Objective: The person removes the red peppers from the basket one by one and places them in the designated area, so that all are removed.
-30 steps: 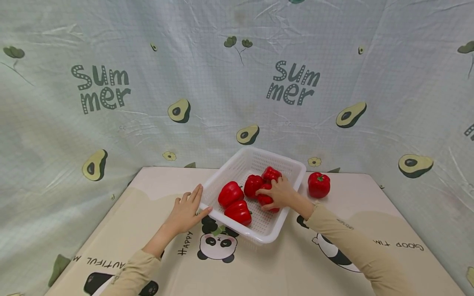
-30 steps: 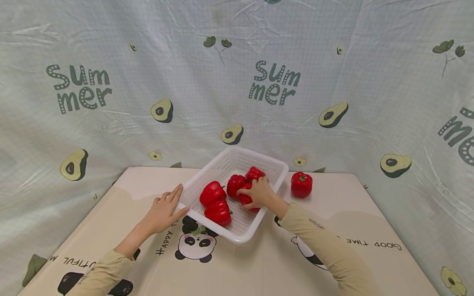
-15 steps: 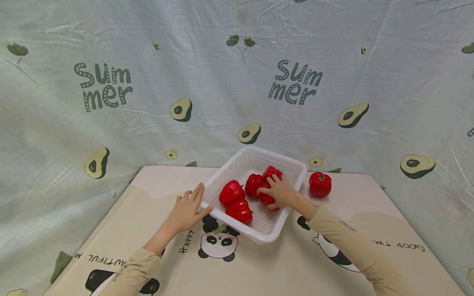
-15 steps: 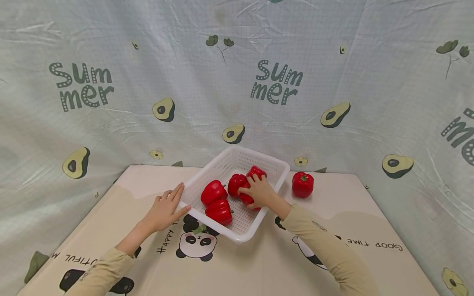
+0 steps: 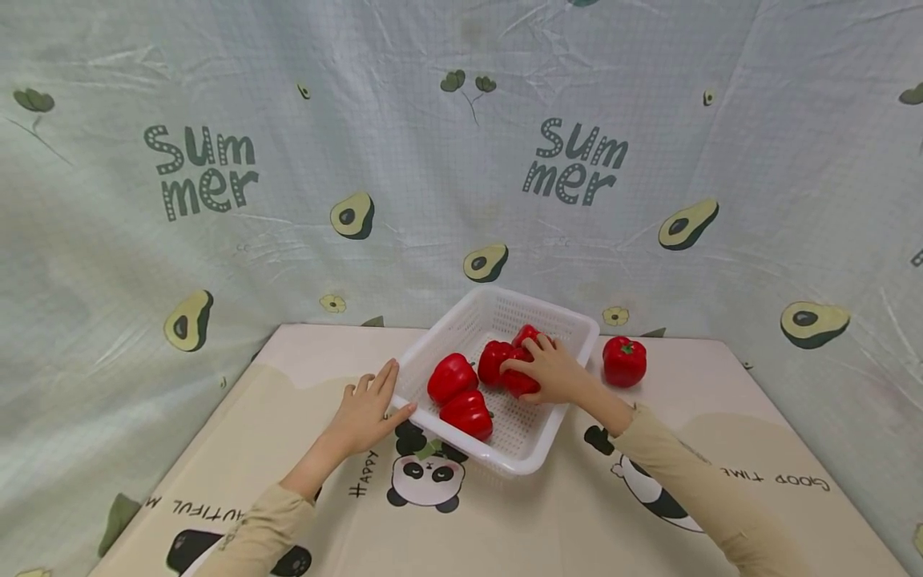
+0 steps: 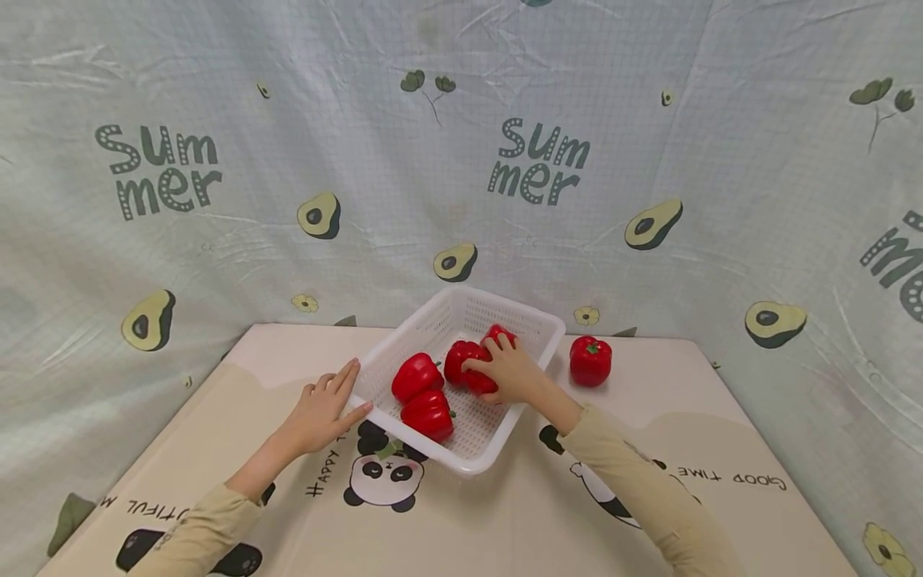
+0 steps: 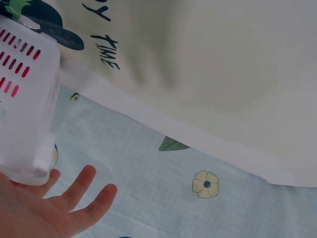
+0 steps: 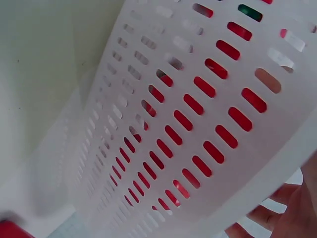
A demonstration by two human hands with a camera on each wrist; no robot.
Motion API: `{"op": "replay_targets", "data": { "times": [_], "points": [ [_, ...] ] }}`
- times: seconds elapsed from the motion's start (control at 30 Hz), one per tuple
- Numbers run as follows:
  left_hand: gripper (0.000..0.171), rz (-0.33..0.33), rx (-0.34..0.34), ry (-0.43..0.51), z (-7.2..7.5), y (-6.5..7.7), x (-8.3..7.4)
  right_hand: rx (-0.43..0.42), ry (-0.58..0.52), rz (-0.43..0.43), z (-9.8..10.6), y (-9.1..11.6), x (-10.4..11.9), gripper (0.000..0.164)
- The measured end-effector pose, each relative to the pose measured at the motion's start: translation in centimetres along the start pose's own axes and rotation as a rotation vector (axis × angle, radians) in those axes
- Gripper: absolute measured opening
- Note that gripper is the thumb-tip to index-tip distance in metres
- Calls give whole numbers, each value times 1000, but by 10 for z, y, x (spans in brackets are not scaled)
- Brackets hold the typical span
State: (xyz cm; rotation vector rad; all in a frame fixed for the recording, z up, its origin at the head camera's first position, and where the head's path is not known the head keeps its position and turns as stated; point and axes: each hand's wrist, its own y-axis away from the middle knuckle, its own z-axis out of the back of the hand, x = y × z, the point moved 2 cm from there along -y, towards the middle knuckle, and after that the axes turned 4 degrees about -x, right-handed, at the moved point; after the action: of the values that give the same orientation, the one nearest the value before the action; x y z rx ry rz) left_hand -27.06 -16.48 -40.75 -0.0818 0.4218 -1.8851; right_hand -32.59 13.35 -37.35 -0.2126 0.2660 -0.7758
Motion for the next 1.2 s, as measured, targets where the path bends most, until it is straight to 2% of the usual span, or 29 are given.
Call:
{"op": "replay_targets", "data": {
  "times": [0.27, 0.8, 1.2],
  "points": [
    [75, -6, 1, -4, 0, 3, -1, -44, -11, -48, 2, 9, -2, 54],
    [74, -10, -2, -3, 3, 3, 1, -172, -41, -64, 12, 23, 1, 59],
    [75, -15, 3, -2, 1, 0, 0, -275, -20, -81, 31, 38, -2, 58]
  ]
}}
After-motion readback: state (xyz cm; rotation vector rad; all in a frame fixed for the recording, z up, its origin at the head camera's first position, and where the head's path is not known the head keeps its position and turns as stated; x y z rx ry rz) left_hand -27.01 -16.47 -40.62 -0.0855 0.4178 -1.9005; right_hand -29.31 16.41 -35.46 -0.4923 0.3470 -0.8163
